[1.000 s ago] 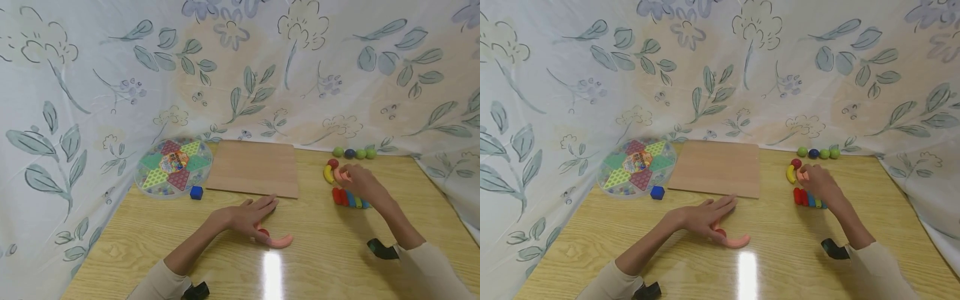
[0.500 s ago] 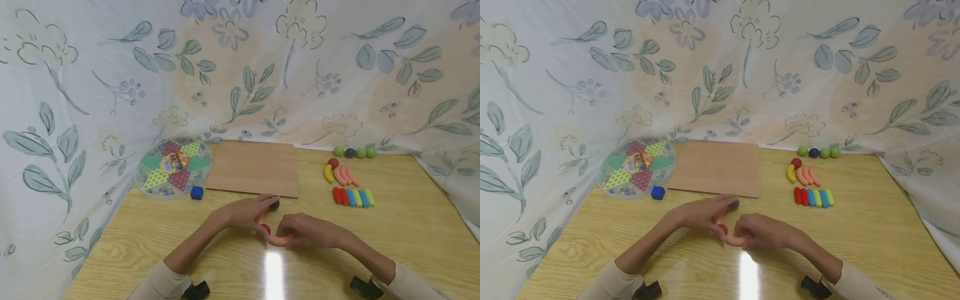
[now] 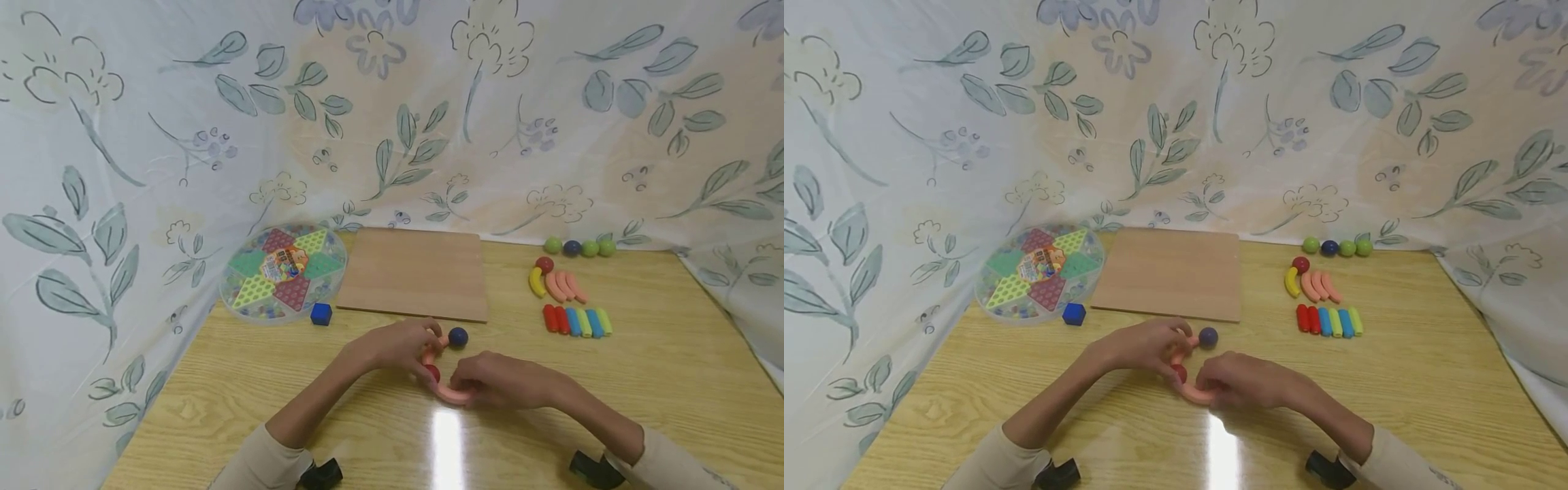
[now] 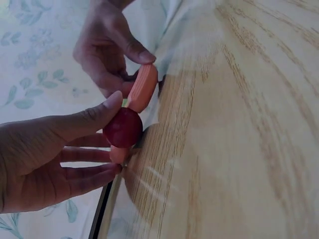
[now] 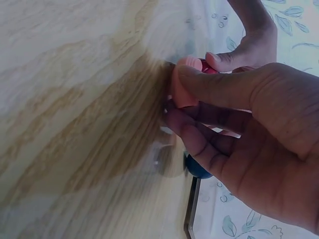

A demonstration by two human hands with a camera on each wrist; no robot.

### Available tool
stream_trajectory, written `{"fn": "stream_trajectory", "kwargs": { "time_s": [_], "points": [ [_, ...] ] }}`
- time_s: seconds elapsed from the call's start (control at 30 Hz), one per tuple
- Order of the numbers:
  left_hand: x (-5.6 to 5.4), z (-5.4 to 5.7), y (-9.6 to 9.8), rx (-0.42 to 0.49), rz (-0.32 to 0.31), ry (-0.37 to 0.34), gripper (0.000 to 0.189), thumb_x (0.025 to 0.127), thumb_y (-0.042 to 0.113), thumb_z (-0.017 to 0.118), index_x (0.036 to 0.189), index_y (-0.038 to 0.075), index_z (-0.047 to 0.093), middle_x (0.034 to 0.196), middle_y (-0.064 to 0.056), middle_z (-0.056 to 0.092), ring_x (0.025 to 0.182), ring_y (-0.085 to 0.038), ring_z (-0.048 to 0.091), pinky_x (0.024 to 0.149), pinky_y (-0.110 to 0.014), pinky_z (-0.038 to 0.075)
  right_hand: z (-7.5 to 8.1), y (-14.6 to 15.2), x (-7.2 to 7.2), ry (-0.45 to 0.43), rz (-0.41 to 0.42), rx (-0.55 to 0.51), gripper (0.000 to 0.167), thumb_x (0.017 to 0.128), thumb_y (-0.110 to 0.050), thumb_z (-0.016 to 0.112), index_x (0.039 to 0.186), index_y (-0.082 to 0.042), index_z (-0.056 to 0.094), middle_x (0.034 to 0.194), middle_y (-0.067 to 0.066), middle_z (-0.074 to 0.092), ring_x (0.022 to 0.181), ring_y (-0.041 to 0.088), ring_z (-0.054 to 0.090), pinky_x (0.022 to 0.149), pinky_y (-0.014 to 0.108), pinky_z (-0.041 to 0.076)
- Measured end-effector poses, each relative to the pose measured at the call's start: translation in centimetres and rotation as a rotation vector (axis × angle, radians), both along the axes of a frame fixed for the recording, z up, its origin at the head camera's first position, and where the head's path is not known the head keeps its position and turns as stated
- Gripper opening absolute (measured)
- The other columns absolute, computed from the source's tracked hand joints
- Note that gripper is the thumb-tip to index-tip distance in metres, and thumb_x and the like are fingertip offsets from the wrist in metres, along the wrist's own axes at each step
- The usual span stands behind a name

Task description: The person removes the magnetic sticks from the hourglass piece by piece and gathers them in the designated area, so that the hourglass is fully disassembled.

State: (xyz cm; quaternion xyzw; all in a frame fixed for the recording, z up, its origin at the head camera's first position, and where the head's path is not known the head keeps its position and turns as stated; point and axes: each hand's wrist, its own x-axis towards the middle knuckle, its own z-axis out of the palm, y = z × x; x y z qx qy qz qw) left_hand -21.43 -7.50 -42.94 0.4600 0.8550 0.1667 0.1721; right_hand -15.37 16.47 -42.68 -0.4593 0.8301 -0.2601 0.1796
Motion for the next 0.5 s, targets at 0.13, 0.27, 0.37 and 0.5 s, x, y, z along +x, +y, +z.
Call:
{"fn": "stream_trajectory", "kwargs": {
  "time_s": [0.13, 0.27, 0.37, 0.5],
  "points": [
    [0.2, 0.3, 0.1, -0.004, -0.004, -0.012, 0.049, 0.079, 0.042, 0.092, 0.111, 0.009, 0.075, 0.137, -0.007, 0.064, 0.111, -0.017, 0.064, 0.090, -0.019, 0.051, 0.2, 0.2, -0.1, 0.038, 0.099, 0.011, 0.014, 0.098, -0.003, 0.069, 0.104, -0.015, 0.074, 0.090, -0.007, 0.068, 0.081, -0.007, 0.052, 0.074, 0.013, 0.050],
    [0.3, 0.4, 0.2, -0.020, -0.003, -0.009, 0.050, 0.078, 0.043, 0.092, 0.113, 0.011, 0.075, 0.139, -0.006, 0.063, 0.109, -0.017, 0.064, 0.088, -0.019, 0.051, 0.5, 0.7, -0.2, 0.038, 0.151, 0.009, 0.019, 0.097, -0.002, 0.070, 0.107, -0.018, 0.075, 0.096, -0.008, 0.071, 0.087, -0.005, 0.058, 0.080, 0.016, 0.053],
    [0.3, 0.4, 0.2, -0.025, -0.012, -0.007, 0.051, 0.079, 0.044, 0.091, 0.115, 0.012, 0.075, 0.140, -0.007, 0.062, 0.111, -0.018, 0.065, 0.090, -0.020, 0.052, 1.0, 1.5, -0.1, -0.002, 0.086, 0.008, 0.024, 0.097, -0.001, 0.070, 0.110, -0.021, 0.074, 0.100, -0.012, 0.072, 0.090, -0.003, 0.062, 0.083, 0.020, 0.056],
    [0.3, 0.2, 0.2, -0.037, -0.019, -0.004, 0.052, 0.080, 0.045, 0.090, 0.118, 0.012, 0.075, 0.140, -0.006, 0.061, 0.110, -0.017, 0.065, 0.091, -0.020, 0.053, 2.6, 3.1, -0.2, -0.050, -0.033, -0.004, 0.026, 0.097, -0.001, 0.069, 0.109, -0.024, 0.072, 0.100, -0.013, 0.071, 0.089, -0.003, 0.061, 0.082, 0.021, 0.056]
  ]
}}
